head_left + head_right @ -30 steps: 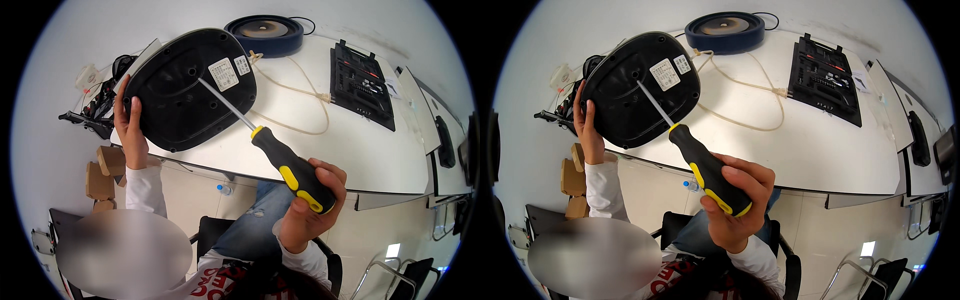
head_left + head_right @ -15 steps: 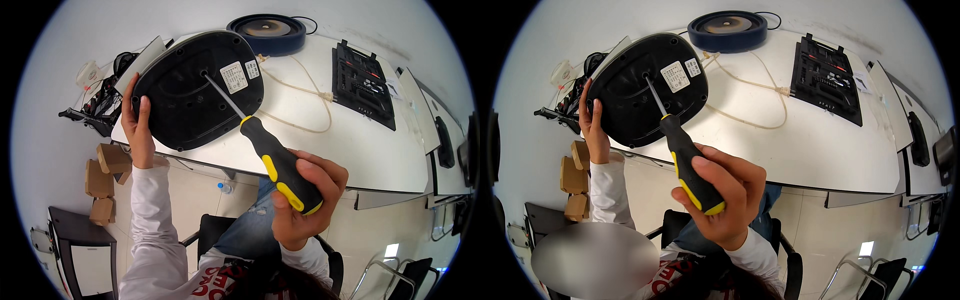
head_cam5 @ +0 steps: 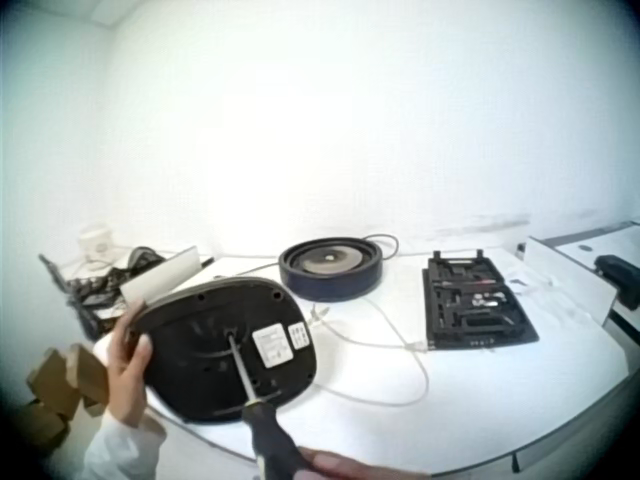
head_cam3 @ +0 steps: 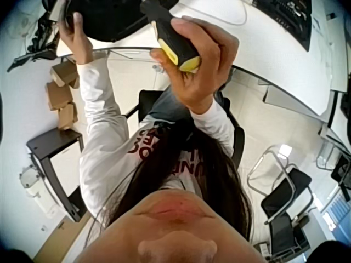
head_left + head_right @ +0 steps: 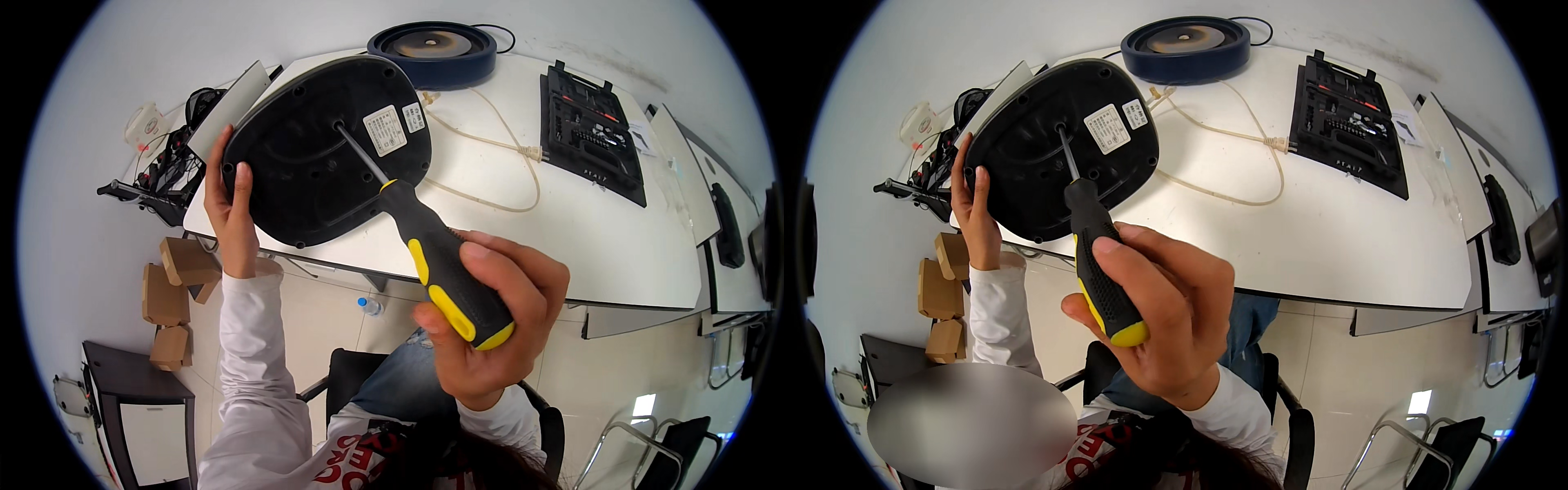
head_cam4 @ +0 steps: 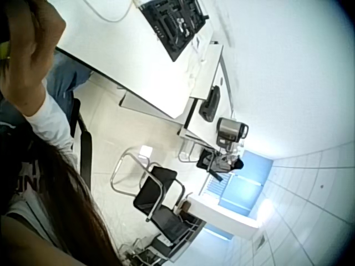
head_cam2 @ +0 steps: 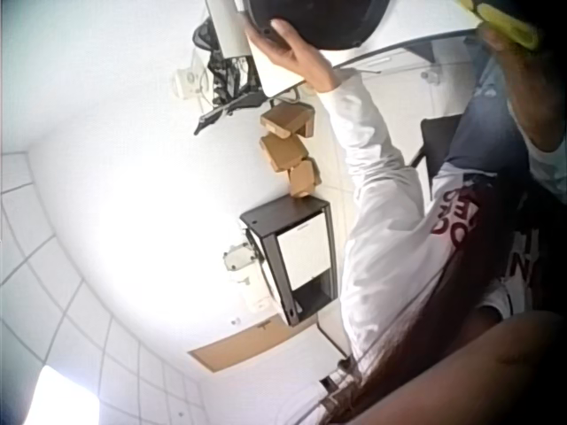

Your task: The person uses a screwdriver to remove screws from the base of a standing fan. They repeatedly insert the screwdriver into screw holes, turn it to loosen screws, and place the removed screws into a nearby toolkit. The fan base is flipped and repositioned several times during the process.

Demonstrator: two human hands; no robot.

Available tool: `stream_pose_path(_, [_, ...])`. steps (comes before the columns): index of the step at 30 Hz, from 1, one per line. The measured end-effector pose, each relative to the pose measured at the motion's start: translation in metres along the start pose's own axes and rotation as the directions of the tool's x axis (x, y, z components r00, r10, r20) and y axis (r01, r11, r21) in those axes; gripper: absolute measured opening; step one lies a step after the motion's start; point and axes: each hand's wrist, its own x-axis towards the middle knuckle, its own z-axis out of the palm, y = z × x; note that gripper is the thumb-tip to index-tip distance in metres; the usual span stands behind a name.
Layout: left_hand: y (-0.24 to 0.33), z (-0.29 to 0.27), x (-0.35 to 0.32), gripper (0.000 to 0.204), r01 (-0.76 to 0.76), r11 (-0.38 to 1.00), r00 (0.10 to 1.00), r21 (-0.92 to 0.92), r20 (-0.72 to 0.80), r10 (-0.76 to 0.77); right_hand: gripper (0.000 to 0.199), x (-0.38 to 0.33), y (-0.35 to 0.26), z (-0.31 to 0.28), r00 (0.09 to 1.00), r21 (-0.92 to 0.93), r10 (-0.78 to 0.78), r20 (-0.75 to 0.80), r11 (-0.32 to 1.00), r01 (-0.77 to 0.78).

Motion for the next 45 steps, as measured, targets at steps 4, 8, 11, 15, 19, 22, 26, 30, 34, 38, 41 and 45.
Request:
stream_pose_path(4, [0.000,0.001,-0.006,0.043,-0.009,1.000,1.000,0.025,0.014,0.008,0.053,0.001,0.004,-0.006,0.999,0.000,0.044,-0.017,0.999,-0.044])
stream_pose_path(8, [0.002,0.004,-0.009,0.044,-0.015,0.999,1.000,0.030,0.012,0.014,0.054,-0.002,0.006,-0.008,0.998,-0.001,0.061,-0.025,0.998,-0.061])
stream_pose_path(11, [-0.002,0.004,-0.010,0.044,-0.024,0.999,1.000,0.028,0.013,0.023,0.054,-0.003,0.007,-0.006,0.997,0.016,0.059,-0.047,0.998,-0.059])
stream_pose_path(15, [0.002,0.001,-0.013,0.046,-0.024,0.998,0.998,0.063,0.054,0.020,0.055,-0.001,0.009,-0.010,0.998,0.006,0.055,-0.020,0.998,-0.055])
stream_pose_path(19, [0.003,0.005,-0.016,0.046,-0.012,0.998,0.998,0.061,0.060,0.008,0.053,-0.001,0.011,-0.013,0.997,0.028,0.066,-0.032,0.998,-0.065])
stream_pose_path(22, [-0.003,0.005,-0.018,0.046,-0.057,0.992,0.996,0.117,0.080,0.048,0.048,-0.002,0.004,-0.015,0.998,0.056,0.052,0.023,0.997,-0.054])
stream_pose_path(26, [-0.008,0.003,-0.026,0.046,-0.053,0.990,0.997,0.134,0.069,0.044,0.048,-0.015,0.009,-0.020,0.998,0.021,0.045,0.047,0.999,-0.046])
stream_pose_path(30, [-0.005,0.007,-0.027,0.045,-0.044,0.995,0.997,0.094,0.060,0.038,0.047,-0.027,0.016,-0.024,0.996,-0.018,0.090,0.026,0.996,-0.090])
stream_pose_path(34, [0.001,0.008,-0.023,0.044,-0.042,0.991,0.996,0.126,0.081,0.032,0.053,-0.030,0.020,-0.016,0.997,0.101,0.077,0.020,0.992,-0.079])
stream_pose_path(38, [0.000,0.012,-0.022,0.044,-0.047,0.991,0.997,0.127,0.074,0.038,0.054,-0.031,0.007,-0.022,0.974,0.077,0.193,0.122,0.976,-0.203])
stream_pose_path(41, [-0.001,0.013,-0.022,0.044,-0.078,0.983,0.995,0.165,0.078,0.065,0.050,-0.028,0.013,-0.007,0.991,0.200,0.136,-0.010,0.971,-0.131])
stream_pose_path(45, [0.001,0.012,-0.025,0.045,-0.018,0.996,0.996,0.085,0.087,0.011,0.059,-0.031,0.016,0.000,0.994,0.317,0.090,0.064,0.943,-0.106])
